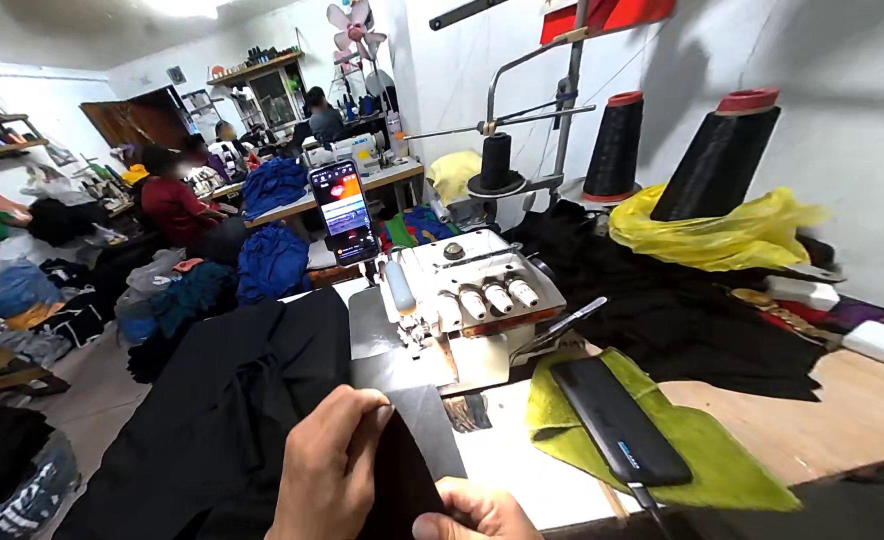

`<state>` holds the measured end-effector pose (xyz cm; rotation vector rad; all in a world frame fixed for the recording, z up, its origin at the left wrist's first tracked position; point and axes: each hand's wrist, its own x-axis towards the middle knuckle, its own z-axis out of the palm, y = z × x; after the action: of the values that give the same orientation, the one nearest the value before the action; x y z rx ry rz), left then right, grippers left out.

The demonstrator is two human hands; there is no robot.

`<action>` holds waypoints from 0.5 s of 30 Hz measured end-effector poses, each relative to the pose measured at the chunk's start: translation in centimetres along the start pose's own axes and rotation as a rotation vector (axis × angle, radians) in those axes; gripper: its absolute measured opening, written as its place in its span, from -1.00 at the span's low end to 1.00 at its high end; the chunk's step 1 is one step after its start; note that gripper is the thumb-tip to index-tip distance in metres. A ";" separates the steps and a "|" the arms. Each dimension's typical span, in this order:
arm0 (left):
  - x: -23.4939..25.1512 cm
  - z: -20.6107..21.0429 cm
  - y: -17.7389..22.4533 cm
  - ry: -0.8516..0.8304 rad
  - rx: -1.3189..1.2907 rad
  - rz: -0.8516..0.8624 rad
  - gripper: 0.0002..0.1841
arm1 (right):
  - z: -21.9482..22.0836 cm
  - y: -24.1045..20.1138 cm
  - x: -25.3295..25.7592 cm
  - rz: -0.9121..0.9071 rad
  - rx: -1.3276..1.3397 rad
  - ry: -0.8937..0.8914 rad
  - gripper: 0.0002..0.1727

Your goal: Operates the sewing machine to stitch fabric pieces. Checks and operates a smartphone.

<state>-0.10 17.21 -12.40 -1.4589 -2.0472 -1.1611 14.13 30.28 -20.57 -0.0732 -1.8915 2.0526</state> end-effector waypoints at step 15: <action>2.6 8.8 -6.4 -0.120 0.230 -0.420 -0.69 | -1.0 6.9 5.5 0.134 0.049 0.687 -0.58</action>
<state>-5.52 24.89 -18.36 -1.0414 -2.5582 -0.9535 7.78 32.47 -26.35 -0.7998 -1.4281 1.8168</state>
